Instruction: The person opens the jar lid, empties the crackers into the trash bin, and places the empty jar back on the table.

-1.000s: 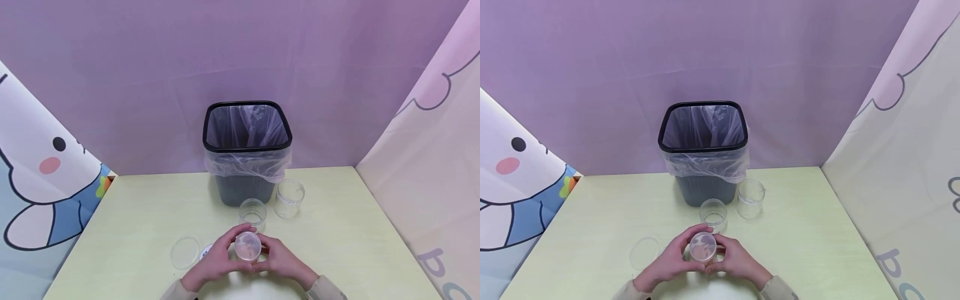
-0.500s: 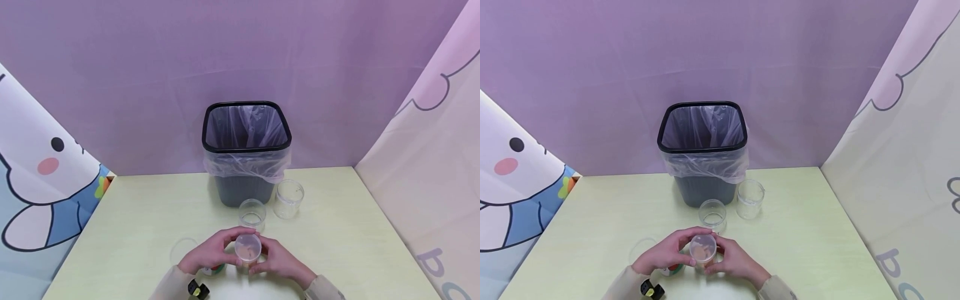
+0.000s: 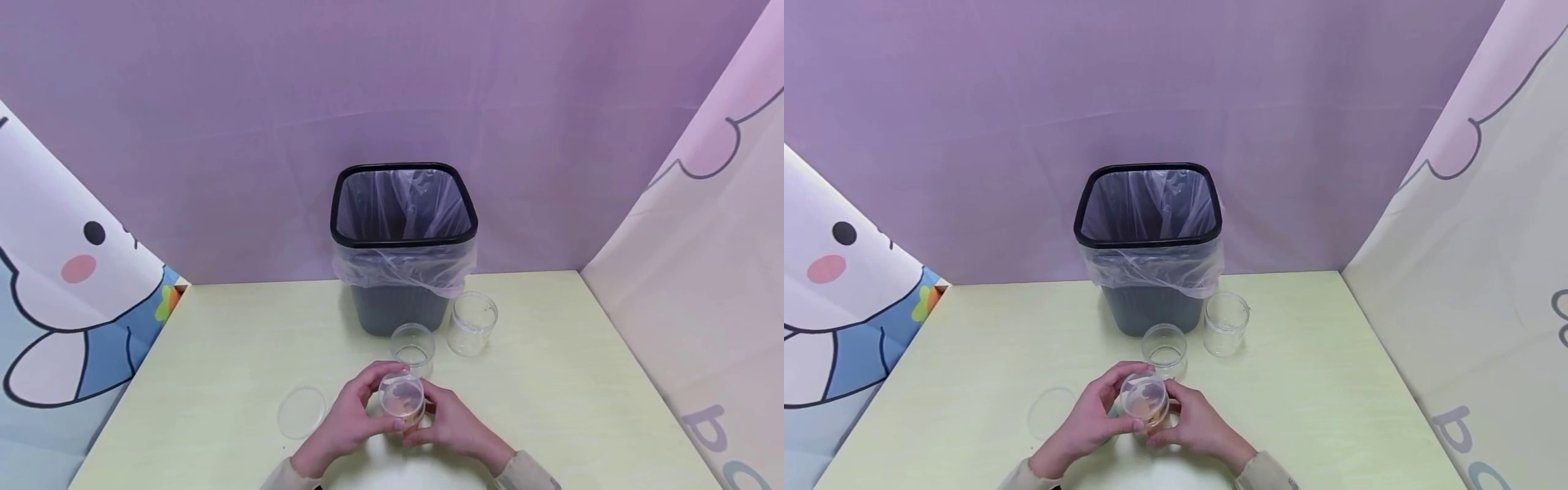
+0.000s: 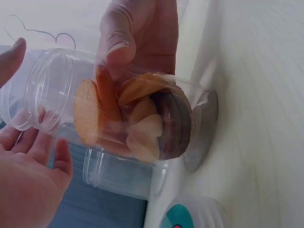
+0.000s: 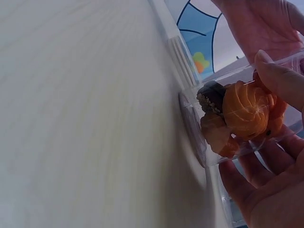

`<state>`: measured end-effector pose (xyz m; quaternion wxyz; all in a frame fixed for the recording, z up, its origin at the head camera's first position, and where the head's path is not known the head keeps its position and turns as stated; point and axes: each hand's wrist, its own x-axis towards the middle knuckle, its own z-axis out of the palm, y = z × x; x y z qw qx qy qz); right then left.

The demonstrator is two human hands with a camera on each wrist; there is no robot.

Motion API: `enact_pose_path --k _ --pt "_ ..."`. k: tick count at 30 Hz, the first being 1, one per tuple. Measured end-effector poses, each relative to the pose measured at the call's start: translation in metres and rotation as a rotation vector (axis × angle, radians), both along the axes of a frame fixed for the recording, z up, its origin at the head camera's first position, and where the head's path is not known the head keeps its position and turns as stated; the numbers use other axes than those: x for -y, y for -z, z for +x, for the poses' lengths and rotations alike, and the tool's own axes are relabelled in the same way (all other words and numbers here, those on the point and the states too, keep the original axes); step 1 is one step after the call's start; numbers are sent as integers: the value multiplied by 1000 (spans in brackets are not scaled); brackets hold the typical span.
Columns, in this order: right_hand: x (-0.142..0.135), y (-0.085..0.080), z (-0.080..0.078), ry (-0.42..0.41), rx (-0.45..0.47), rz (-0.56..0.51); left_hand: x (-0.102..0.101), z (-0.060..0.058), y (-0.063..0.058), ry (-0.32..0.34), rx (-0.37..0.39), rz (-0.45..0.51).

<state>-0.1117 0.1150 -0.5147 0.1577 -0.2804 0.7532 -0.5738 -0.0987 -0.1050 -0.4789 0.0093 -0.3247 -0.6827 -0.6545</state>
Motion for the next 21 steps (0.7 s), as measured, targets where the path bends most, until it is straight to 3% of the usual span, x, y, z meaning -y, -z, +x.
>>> enact_pose_path --k 15,21 --pt "0 -1 1 -7 -7 6 12 2 -4 -60 36 -24" --pt "1 0 0 1 4 9 26 1 1 -97 138 -13"
